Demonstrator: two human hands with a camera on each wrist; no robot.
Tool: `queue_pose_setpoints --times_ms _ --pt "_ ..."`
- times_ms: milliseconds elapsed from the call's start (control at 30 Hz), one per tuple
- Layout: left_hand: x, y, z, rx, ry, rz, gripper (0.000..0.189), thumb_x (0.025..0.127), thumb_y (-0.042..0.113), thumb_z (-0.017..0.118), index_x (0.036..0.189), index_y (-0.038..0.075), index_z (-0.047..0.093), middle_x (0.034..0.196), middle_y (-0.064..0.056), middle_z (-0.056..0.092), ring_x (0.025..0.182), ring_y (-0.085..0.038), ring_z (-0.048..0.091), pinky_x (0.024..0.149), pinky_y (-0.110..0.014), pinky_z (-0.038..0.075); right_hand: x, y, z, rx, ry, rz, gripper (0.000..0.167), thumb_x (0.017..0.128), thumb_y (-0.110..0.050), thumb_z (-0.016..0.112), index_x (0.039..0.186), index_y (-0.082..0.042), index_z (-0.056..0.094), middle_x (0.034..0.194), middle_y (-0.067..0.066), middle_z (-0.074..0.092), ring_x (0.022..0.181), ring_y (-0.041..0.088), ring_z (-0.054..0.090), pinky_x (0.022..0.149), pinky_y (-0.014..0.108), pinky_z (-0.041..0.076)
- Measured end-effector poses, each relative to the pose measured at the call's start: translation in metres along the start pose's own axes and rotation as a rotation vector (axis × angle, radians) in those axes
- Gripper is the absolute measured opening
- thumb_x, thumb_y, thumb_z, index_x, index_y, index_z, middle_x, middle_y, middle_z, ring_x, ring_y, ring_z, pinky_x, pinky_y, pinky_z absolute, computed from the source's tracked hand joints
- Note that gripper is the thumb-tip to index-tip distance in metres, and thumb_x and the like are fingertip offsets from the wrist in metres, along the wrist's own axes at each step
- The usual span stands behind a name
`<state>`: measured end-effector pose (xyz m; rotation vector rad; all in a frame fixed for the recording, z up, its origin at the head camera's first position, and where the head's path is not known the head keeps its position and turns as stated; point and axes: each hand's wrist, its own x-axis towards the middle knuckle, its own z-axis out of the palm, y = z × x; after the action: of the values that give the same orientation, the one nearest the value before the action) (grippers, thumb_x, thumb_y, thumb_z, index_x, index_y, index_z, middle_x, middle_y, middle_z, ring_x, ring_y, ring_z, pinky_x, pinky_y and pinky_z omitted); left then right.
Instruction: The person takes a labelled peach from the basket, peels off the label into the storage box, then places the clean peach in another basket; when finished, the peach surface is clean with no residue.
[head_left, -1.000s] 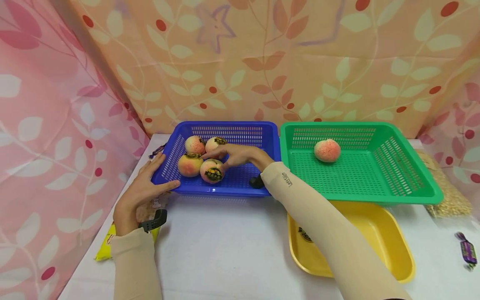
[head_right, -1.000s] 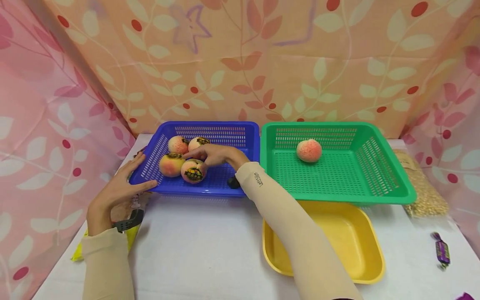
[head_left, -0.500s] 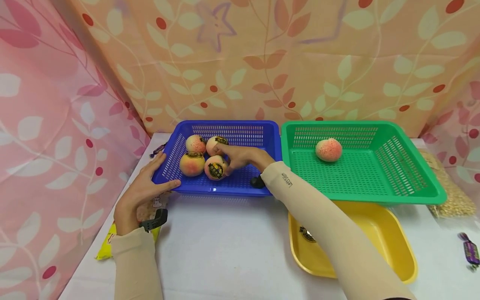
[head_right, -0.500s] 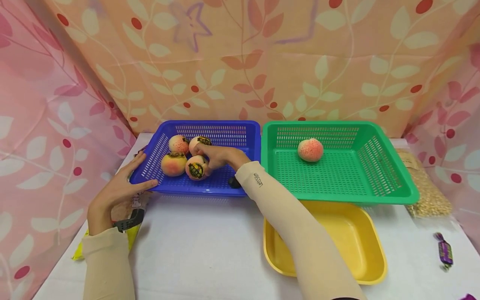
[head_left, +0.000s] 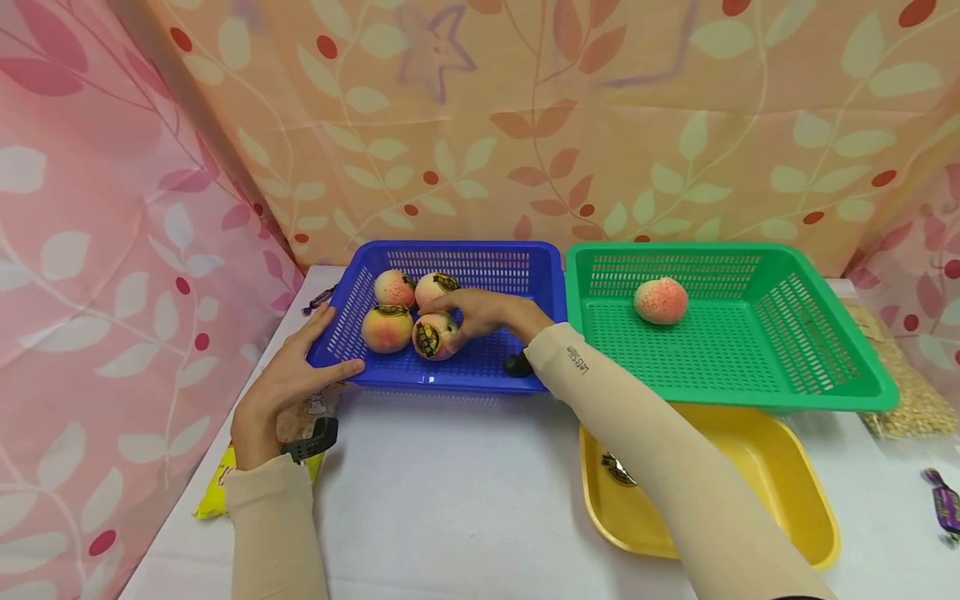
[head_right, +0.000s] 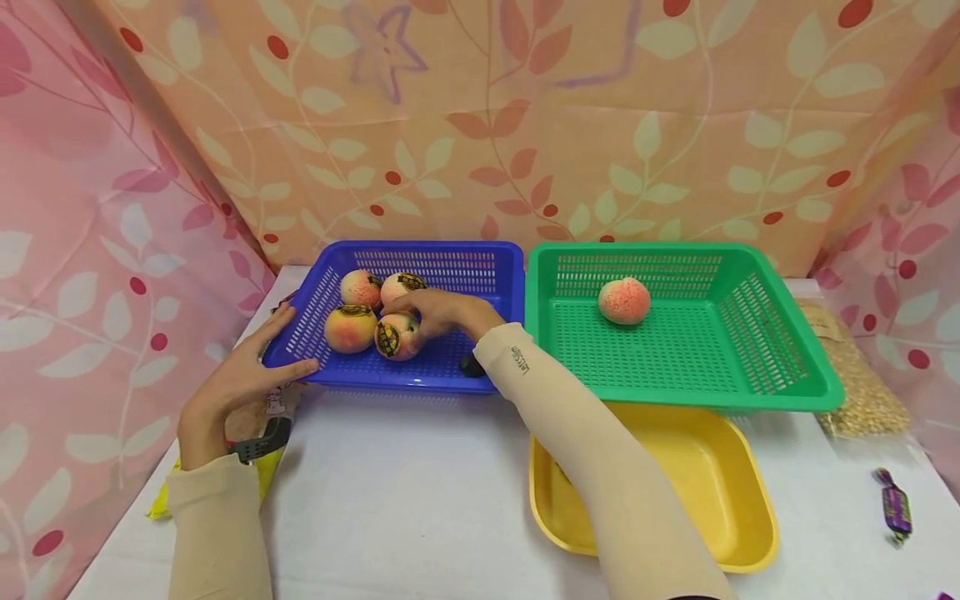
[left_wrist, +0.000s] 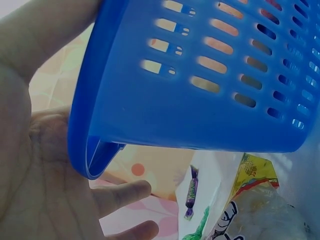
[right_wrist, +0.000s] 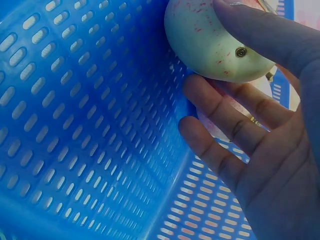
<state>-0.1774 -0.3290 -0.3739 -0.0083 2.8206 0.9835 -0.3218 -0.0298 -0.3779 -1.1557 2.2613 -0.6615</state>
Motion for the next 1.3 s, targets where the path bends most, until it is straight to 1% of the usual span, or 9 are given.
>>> queue_pose_setpoints --times_ms 167,333,433,633,767,967,1033,1133,1300 --pt "0.001 0.0 0.003 -0.008 -0.006 0.003 0.111 0.084 0.065 0.071 0.163 0.036 -0.001 0.174 0.005 -0.004 0.156 -0.047 0.014 0.116 -0.074 0.026 -0.005 0.001 -0.004 0.021 0.007 0.001 0.074 0.087 -0.02 0.083 0.152 -0.023 0.05 0.156 0.0 0.048 0.141 0.021 0.044 0.121 0.041 0.037" --pt "0.002 0.001 0.004 -0.017 -0.007 0.0 0.11 0.085 0.063 0.072 0.163 0.037 -0.001 0.173 0.006 -0.005 0.155 -0.047 0.015 0.115 -0.074 0.027 -0.017 -0.005 -0.018 0.049 0.042 -0.052 0.072 0.087 -0.02 0.083 0.151 -0.023 0.051 0.145 0.002 0.055 0.123 0.026 0.054 0.106 0.037 0.05" --pt "0.002 0.0 0.005 -0.023 -0.008 0.009 0.11 0.085 0.062 0.072 0.163 0.037 0.0 0.173 0.008 -0.005 0.156 -0.046 0.014 0.116 -0.074 0.026 -0.03 -0.012 -0.03 0.085 0.076 -0.108 0.07 0.087 -0.019 0.081 0.15 -0.024 0.051 0.135 0.002 0.06 0.109 0.029 0.06 0.094 0.036 0.054" --pt "0.003 0.0 0.003 -0.027 0.0 0.032 0.109 0.085 0.061 0.072 0.163 0.036 0.001 0.173 0.009 -0.005 0.157 -0.044 0.012 0.117 -0.074 0.024 -0.066 -0.028 -0.044 0.134 0.143 -0.188 0.07 0.087 -0.024 0.082 0.15 -0.027 0.051 0.136 -0.006 0.06 0.102 0.028 0.063 0.09 0.039 0.056" --pt "0.002 -0.001 0.001 -0.042 0.004 0.027 0.108 0.085 0.06 0.073 0.163 0.036 0.002 0.173 0.008 -0.005 0.158 -0.044 0.009 0.117 -0.073 0.023 -0.09 -0.036 -0.041 0.122 0.165 -0.212 0.072 0.088 -0.025 0.082 0.151 -0.029 0.049 0.133 -0.007 0.062 0.098 0.022 0.064 0.085 0.036 0.057" --pt "-0.003 0.001 -0.004 -0.024 0.046 0.007 0.103 0.086 0.062 0.071 0.163 0.039 0.007 0.173 0.011 -0.003 0.159 -0.042 -0.008 0.11 -0.084 0.017 -0.124 -0.044 -0.023 0.112 0.166 -0.221 0.071 0.087 -0.025 0.083 0.15 -0.03 0.05 0.127 -0.008 0.065 0.094 0.017 0.068 0.077 0.033 0.057" --pt "-0.006 0.004 -0.006 -0.026 0.073 0.037 0.1 0.087 0.06 0.071 0.164 0.038 0.011 0.173 0.012 -0.001 0.159 -0.04 -0.009 0.108 -0.086 0.015 -0.134 -0.046 -0.015 0.109 0.17 -0.225 0.072 0.086 -0.026 0.083 0.15 -0.028 0.051 0.127 -0.009 0.065 0.094 0.018 0.068 0.075 0.032 0.057" --pt "-0.009 0.015 -0.006 -0.06 0.105 0.107 0.093 0.088 0.053 0.073 0.162 0.039 0.02 0.173 0.012 0.006 0.16 -0.036 -0.002 0.11 -0.084 0.014 -0.15 -0.046 -0.002 0.096 0.18 -0.239 0.073 0.085 -0.027 0.084 0.15 -0.024 0.051 0.13 -0.008 0.065 0.091 0.017 0.067 0.073 0.031 0.057" --pt "-0.013 0.049 0.0 -0.135 0.12 0.267 0.08 0.088 0.035 0.078 0.157 0.041 0.037 0.17 0.012 0.021 0.161 -0.027 0.01 0.117 -0.078 0.013 -0.175 -0.047 0.02 0.078 0.176 -0.279 0.073 0.086 -0.028 0.083 0.151 -0.021 0.05 0.131 -0.004 0.064 0.09 0.016 0.064 0.074 0.032 0.058"
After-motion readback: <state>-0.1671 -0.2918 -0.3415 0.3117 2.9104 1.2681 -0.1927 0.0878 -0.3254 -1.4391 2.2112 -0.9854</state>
